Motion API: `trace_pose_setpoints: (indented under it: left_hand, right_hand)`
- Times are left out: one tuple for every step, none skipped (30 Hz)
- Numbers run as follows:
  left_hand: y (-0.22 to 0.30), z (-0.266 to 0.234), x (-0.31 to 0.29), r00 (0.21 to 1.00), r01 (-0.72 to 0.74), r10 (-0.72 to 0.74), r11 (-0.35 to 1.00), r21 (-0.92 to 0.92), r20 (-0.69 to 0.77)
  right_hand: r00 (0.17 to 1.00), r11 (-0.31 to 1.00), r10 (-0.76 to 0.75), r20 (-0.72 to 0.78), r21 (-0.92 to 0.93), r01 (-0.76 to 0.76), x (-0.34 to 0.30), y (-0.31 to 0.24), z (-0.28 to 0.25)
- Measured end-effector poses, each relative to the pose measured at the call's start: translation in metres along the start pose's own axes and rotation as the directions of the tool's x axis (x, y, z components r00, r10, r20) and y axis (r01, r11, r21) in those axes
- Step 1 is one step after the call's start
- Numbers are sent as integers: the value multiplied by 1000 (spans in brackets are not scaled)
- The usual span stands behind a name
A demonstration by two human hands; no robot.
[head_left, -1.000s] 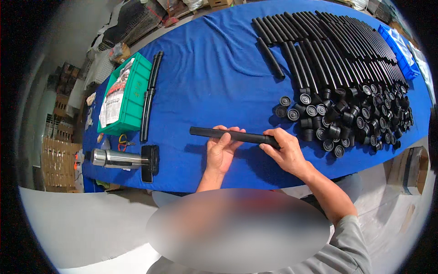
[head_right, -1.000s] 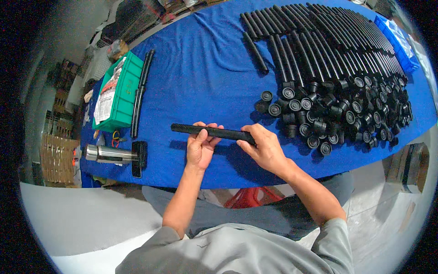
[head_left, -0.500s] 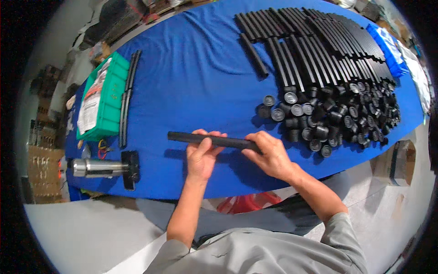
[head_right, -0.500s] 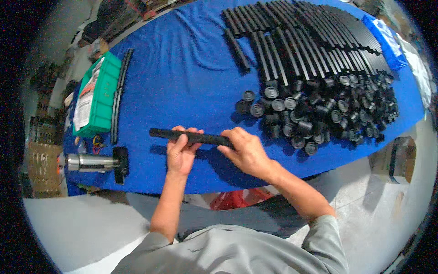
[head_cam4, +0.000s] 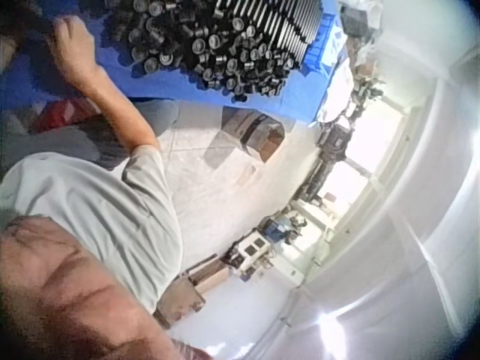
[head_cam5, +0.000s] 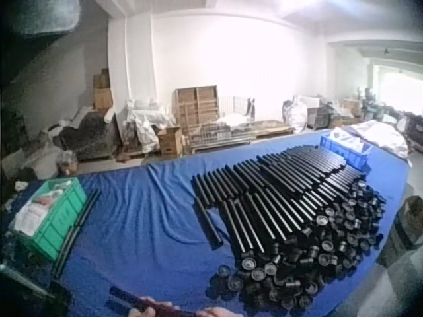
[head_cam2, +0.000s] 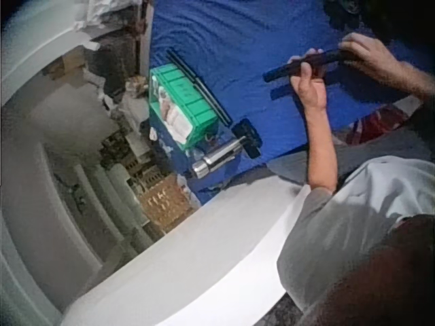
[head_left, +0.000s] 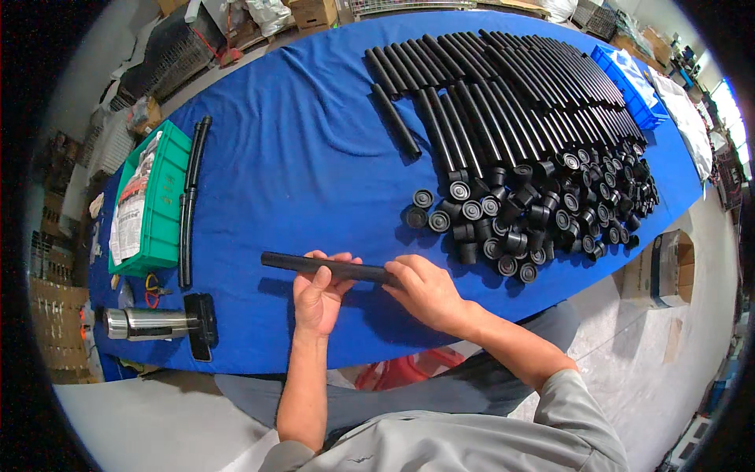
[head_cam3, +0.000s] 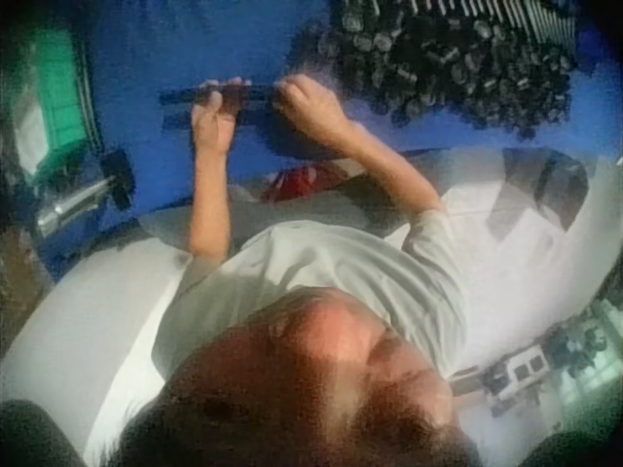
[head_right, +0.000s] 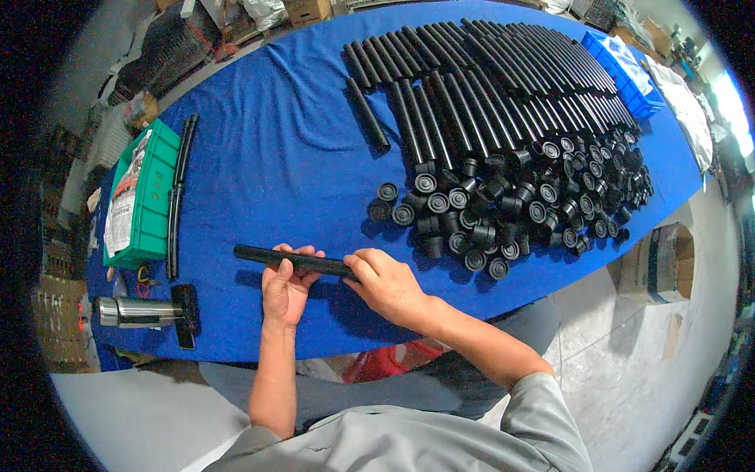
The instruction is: The person attaches end caps onto pipes by hand and places the assembled pipes on the table.
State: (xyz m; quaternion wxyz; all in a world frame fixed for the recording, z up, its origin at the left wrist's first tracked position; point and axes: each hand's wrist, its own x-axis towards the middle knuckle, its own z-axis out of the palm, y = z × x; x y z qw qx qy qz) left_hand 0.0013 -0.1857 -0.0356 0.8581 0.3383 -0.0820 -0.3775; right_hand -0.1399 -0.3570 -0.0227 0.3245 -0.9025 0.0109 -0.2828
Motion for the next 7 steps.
trace_pose_setpoints:
  left_hand:
    - [0,-1,1,1000,1,-1,1000,2,3]
    - [0,-4,1,1000,-5,5,1000,0,11]
    - [0,-5,1,1000,-9,9,1000,-1,20]
    - [0,-5,1,1000,0,0,1000,-1,28]
    - [0,-4,1,999,-3,3,1000,-5,34]
    - [0,-4,2,999,-4,5,1000,-9,42]
    - [2,-8,3,997,11,-10,1000,-11,79]
  right_hand:
    - [1000,1000,0,-3,-1,0,-1,-1,0]
    - [1000,999,20,3,41,-20,-1,-1,0]
    - [999,996,40,9,82,-40,-2,-1,-1]
    - [999,996,47,3,77,-47,0,-3,-4]
    - [972,949,199,128,220,-224,1,-4,-8]
    - [908,852,323,267,336,-402,4,-6,-14]
    - [646,458,498,579,457,-762,13,-13,-25]
